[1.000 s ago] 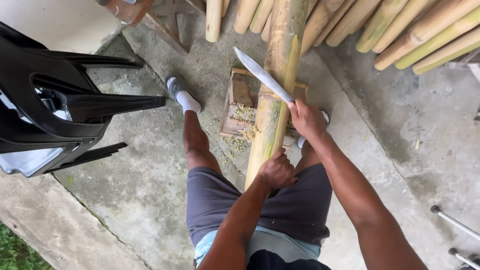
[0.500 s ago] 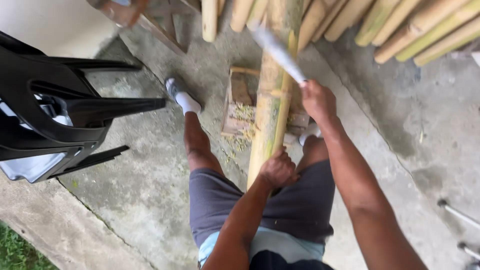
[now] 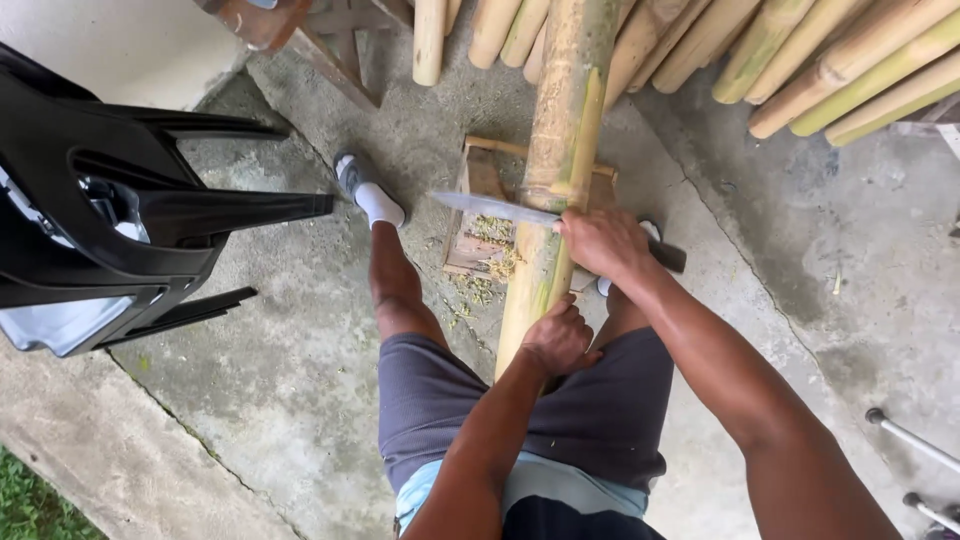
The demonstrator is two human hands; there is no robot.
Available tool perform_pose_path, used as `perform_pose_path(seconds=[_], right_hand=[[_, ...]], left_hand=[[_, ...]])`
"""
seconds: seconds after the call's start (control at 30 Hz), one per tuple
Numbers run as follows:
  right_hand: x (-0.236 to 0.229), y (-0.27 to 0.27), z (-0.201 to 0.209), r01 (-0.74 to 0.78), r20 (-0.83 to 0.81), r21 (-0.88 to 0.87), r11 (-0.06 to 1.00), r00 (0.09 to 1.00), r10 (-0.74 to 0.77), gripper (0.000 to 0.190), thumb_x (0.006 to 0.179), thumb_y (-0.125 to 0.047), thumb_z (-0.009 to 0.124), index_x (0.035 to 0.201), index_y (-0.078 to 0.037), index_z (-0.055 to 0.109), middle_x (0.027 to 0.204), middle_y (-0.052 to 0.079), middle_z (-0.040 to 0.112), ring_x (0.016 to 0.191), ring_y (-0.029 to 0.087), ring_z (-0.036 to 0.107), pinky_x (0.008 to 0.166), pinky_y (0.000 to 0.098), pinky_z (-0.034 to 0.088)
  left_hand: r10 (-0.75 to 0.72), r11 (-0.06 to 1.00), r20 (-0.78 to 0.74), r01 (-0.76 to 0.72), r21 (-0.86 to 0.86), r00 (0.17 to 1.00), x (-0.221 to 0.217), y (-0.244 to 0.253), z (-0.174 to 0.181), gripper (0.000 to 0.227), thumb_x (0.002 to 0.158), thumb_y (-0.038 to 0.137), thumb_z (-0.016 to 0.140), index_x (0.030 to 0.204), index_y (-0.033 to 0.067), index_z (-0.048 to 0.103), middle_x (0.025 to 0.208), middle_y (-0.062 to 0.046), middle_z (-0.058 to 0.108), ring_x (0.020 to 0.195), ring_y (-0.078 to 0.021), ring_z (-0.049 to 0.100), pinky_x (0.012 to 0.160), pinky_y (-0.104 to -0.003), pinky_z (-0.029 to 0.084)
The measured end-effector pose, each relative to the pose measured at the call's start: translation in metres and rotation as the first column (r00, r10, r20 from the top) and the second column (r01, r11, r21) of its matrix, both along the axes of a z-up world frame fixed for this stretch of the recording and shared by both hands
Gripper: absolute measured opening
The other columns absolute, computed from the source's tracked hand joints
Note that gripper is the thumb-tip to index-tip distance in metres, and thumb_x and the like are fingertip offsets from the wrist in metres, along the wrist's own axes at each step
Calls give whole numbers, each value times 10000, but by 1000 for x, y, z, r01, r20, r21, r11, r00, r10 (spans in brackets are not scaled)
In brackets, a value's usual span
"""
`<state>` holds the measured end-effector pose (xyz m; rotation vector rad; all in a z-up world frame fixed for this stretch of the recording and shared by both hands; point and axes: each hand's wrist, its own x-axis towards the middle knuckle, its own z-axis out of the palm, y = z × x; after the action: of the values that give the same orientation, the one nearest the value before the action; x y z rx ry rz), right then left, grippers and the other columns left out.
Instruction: Scraping the outer green layer off a bamboo pole using a metal scraper and a machete.
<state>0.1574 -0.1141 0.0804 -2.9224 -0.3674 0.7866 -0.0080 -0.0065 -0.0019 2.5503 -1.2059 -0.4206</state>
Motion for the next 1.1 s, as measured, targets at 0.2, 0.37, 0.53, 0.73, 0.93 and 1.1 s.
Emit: perform_pose_path(seconds=[0.2, 0.37, 0.53, 0.73, 0.93, 1.1], right_hand=[[18, -20, -36, 171, 404, 132, 976, 890, -210, 301, 1072, -309, 550, 946, -59, 661, 725, 176, 699, 633, 363, 675, 553, 506, 536], [24, -21, 2, 40, 147, -35, 999, 988, -35, 330, 1104, -300, 479, 960, -69, 666, 713, 163, 704, 632, 348, 697, 626, 525, 545], [29, -23, -13, 232, 298, 112, 966, 920, -256, 358, 1125, -291, 453, 988, -34, 660, 764, 162, 694, 620, 352, 688, 556, 508, 550], [24, -40, -9, 186, 208, 15, 982, 961, -185, 338, 1105, -293, 478, 979, -46, 672, 789, 209, 722, 688, 376, 698, 634, 532, 554], [6, -33, 6, -32, 168, 42, 999, 985, 24, 280, 1007, -301, 548, 892, -87, 687, 790, 169, 718, 727, 384, 703, 678, 542, 542], [1, -15, 19, -31, -54, -135, 990, 998, 24, 261, 1106, -226, 450, 996, -65, 625, 678, 118, 708, 558, 300, 719, 513, 487, 573]], left_hand=[[38, 994, -24, -40, -100, 999, -10, 3, -2, 530, 859, 601, 643, 819, 91, 781, 828, -84, 744, 966, -237, 676, 1202, -410, 269], [26, 992, 4, -25, -125, 1000, -6, 5, 2, 517, 861, 596, 648, 806, 100, 781, 810, -78, 743, 950, -236, 683, 1194, -406, 282], [51, 992, 40, -46, -118, 998, 2, 6, 2, 530, 841, 595, 644, 822, 83, 784, 817, -93, 747, 978, -247, 684, 1195, -424, 267], [45, 990, -36, -49, -128, 998, -4, 3, -5, 531, 881, 589, 632, 885, 81, 785, 871, -106, 749, 1025, -257, 678, 1219, -421, 253], [-83, 996, -123, 84, 0, 989, -8, 2, 3, 433, 916, 505, 597, 862, 119, 788, 878, -72, 751, 1018, -280, 675, 1232, -498, 225], [32, 996, 39, -28, -90, 999, 4, 0, 0, 573, 870, 614, 596, 822, 72, 776, 801, -111, 740, 968, -261, 676, 1166, -422, 257]])
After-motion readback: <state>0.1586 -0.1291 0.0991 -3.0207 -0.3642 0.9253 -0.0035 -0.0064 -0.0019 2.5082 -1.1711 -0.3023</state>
